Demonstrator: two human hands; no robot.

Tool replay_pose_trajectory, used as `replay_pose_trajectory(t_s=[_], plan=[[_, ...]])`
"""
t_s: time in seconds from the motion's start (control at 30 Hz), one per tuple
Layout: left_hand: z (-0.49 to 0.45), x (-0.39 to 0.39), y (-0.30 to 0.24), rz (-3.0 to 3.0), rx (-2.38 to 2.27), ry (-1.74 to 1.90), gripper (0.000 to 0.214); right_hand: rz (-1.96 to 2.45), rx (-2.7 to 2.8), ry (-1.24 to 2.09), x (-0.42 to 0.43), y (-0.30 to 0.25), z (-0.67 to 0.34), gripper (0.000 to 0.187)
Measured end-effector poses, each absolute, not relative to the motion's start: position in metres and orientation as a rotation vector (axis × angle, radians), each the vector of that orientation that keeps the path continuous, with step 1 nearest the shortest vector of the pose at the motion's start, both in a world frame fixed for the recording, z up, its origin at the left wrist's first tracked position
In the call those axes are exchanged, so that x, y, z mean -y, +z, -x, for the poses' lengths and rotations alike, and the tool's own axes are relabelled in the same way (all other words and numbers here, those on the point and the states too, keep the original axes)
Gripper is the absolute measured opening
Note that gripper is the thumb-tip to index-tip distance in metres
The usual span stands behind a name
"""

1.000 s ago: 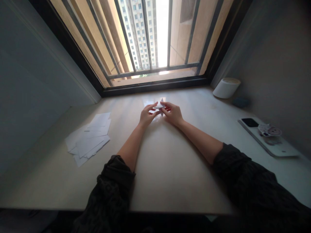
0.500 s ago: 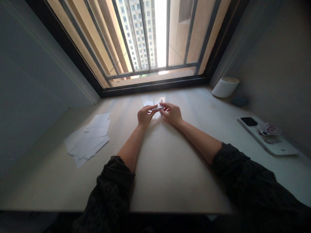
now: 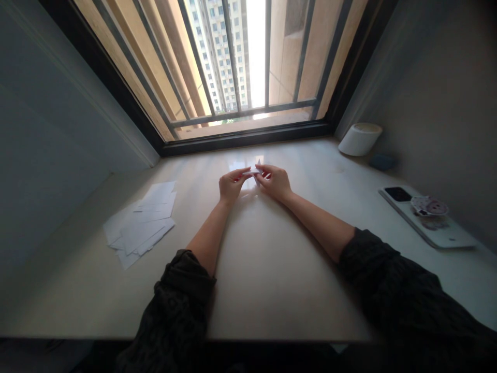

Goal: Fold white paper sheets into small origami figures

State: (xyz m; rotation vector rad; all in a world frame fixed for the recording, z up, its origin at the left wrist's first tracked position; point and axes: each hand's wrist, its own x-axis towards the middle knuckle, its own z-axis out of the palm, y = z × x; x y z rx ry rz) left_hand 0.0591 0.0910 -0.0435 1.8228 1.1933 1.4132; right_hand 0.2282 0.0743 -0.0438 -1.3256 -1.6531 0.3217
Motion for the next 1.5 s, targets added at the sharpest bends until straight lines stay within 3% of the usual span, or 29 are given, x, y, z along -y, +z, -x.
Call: replay_pose_trajectory(t_s=[0.57,0.83,1.07,1.5], plan=[[-0.059,-0.096,-0.048,-1.664,-1.025,1.489,0.034,1.375,1.610,0.379,-0.079,-0.047,-0.232,0.031],[-0.059,-0.090,-0.041,-1.782,-1.146,1.576,0.025,1.375,1.609,0.402,-0.077,-0.045,-0.232,0.031],[-0.059,-0.083,-0.031,-2.050,-1.159,1.507,0.038,1.344,1.606,0.423,-0.077,-0.046,-0.231,0.032],[-0.061,-0.081,-0.033,-2.141,-1.149,1.457,0.022,1.216,1.610,0.503,-0.079,-0.048,-0.230,0.029]])
